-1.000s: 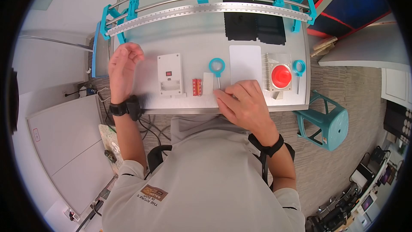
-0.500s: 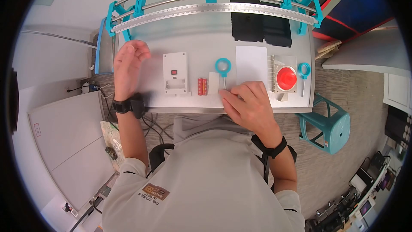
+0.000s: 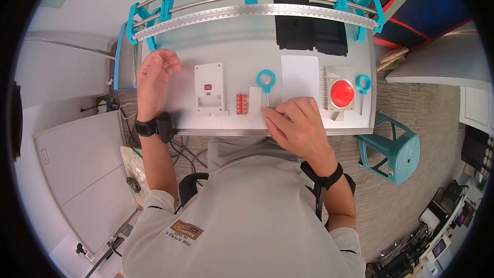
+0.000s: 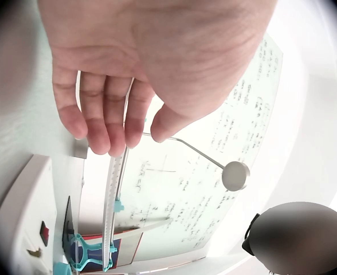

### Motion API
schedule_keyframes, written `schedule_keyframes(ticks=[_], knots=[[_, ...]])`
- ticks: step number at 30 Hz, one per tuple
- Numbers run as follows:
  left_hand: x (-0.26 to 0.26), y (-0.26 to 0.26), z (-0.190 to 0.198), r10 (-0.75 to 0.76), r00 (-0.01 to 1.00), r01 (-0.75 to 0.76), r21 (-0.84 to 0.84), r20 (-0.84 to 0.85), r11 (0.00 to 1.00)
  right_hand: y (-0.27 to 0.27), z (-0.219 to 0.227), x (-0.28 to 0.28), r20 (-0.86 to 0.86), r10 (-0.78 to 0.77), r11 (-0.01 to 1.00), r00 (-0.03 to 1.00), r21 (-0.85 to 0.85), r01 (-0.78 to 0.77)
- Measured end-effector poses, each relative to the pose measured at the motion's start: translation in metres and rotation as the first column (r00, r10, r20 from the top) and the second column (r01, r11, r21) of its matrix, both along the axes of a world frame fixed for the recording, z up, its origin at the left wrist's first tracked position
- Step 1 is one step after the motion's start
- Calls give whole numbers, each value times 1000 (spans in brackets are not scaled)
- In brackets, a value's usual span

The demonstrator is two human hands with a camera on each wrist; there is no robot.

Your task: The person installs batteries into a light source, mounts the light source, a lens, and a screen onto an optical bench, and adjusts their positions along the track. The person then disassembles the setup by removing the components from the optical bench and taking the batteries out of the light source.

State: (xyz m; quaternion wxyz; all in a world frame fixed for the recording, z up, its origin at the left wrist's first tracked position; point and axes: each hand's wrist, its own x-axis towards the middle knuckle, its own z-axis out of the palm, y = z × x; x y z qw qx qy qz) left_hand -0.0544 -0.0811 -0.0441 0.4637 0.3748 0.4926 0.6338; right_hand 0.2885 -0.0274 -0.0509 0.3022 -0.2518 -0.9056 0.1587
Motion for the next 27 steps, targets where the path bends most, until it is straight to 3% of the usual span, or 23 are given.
schedule_keyframes(ticks=[5, 7, 8, 9, 10, 11, 13, 20, 22, 25, 27], knots=[[-4, -2, 2, -79, 997, 79, 3, 16, 997, 1, 0, 0, -24, 0, 1000, 1000, -1, 0], [-1, -7, 13, -232, 939, 211, -108, -255, 972, 1, 0, 2, -36, -6, 1000, 999, -19, 6], [3, -8, 23, -234, 938, 214, -104, -256, 971, 1, 0, 2, -35, -10, 1000, 999, -16, 9], [9, -8, 35, -331, 804, 285, -169, -493, 944, 1, 0, 1, -37, -11, 1000, 999, -21, 11], [14, -9, 41, -405, 603, 328, -249, -687, 911, 1, 1, 0, -39, -9, 1000, 999, -25, 8], [16, -10, 41, -398, 603, 321, -246, -692, 915, 1, 1, -1, -44, -2, 1000, 999, -20, 2], [21, -11, 37, -442, 498, 359, -286, -746, 888, 1, 2, -2, -38, -6, 1000, 999, -22, 5], [29, -17, 39, -258, 489, 210, -175, -833, 962, 10, 11, 2, -81, -22, 1000, 996, -23, 21], [28, -18, 40, -113, 412, 158, -51, -904, 986, 22, 25, 8, -49, -19, 1000, 999, 11, 20], [28, -15, 45, -12, 355, 128, 36, -935, 991, 40, 48, 13, 1, -89, 989, 996, 119, 88], [28, -13, 44, -3, 404, 128, 53, -915, 990, 50, 54, 14, -9, -119, 981, 993, 151, 119]])
